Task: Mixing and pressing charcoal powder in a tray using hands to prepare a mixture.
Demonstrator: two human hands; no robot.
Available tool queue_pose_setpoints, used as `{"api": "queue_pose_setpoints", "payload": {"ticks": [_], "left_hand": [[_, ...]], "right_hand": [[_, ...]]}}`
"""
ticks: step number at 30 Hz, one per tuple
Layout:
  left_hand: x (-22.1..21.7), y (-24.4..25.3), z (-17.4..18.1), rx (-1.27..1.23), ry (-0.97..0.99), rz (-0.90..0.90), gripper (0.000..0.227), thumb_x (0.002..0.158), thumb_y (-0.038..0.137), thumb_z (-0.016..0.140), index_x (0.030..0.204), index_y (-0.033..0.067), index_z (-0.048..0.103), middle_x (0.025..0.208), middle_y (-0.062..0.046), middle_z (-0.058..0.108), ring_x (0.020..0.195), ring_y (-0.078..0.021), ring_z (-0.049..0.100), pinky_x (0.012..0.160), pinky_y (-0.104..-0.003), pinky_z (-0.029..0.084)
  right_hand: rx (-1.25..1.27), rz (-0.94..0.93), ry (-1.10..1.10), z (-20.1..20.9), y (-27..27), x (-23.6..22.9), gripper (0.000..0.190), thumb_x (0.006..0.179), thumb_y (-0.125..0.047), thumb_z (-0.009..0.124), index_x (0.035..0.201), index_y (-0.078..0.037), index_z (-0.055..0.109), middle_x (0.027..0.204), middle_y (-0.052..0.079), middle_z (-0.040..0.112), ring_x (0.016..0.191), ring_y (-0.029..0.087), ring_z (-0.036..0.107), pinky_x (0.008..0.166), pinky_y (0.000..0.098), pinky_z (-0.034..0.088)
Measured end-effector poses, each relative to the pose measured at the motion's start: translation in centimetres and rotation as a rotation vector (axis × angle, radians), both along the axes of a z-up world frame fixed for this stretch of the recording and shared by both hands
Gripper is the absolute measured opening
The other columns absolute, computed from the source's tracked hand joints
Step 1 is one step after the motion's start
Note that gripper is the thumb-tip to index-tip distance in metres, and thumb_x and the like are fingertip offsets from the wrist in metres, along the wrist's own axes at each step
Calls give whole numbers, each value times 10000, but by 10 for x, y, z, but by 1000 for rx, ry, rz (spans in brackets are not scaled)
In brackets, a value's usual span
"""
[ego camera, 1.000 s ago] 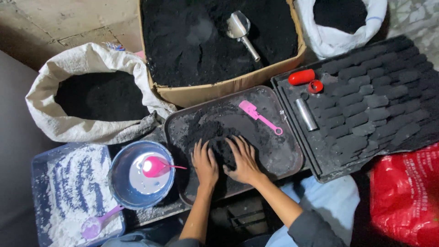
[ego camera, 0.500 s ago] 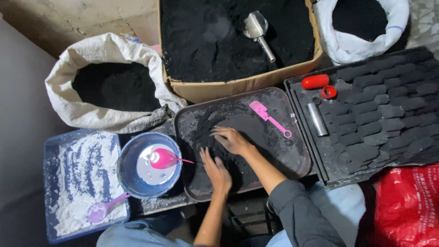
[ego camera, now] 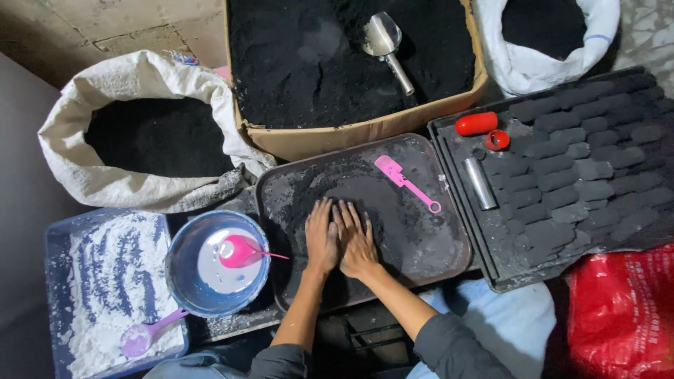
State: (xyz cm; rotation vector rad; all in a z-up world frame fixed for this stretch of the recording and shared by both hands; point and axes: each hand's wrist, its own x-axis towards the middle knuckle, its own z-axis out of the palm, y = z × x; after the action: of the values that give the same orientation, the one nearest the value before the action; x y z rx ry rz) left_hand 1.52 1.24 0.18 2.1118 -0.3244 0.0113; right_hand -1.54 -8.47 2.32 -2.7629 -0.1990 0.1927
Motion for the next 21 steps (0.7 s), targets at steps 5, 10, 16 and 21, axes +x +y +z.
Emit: {"api": "queue_pose_setpoints", "payload": {"ticks": [5,10,16,21], "left_hand": [[1,-6,-8,-90,-58,132,602,922,423,110,1208,54,490,1187,-147,518,1153,-328,437,972,-441,279],[8,-9,-14,-138,-105,322,544,930,353,123,966,167,633,910,4,631,892,-193,573,846,-324,393],[27,-6,-37,-121,-142,531,549,964,271,210,504,148,484,475,-64,462,472,-275,463,505,-335,403],[28,-1,-56,-93,-126,494,386,931,222,327,720,39,593,609,-159,565,586,-319,554,549,-365,446]], "right_hand": [[-34,55,-231,-43,-8,15,564,762,-270,598,1225,-6,412,1262,170,416,1255,289,280,1053,477,135],[80,-2,-456,-66,-8,32,311,721,-314,613,940,-138,481,884,11,414,900,213,429,809,382,363],[47,-69,-553,-97,-9,59,196,767,-382,536,785,-187,528,720,-38,456,754,181,507,686,401,443],[36,-107,-560,-82,-6,55,256,816,-460,511,798,-208,557,686,-60,470,727,151,510,658,331,409]]}}
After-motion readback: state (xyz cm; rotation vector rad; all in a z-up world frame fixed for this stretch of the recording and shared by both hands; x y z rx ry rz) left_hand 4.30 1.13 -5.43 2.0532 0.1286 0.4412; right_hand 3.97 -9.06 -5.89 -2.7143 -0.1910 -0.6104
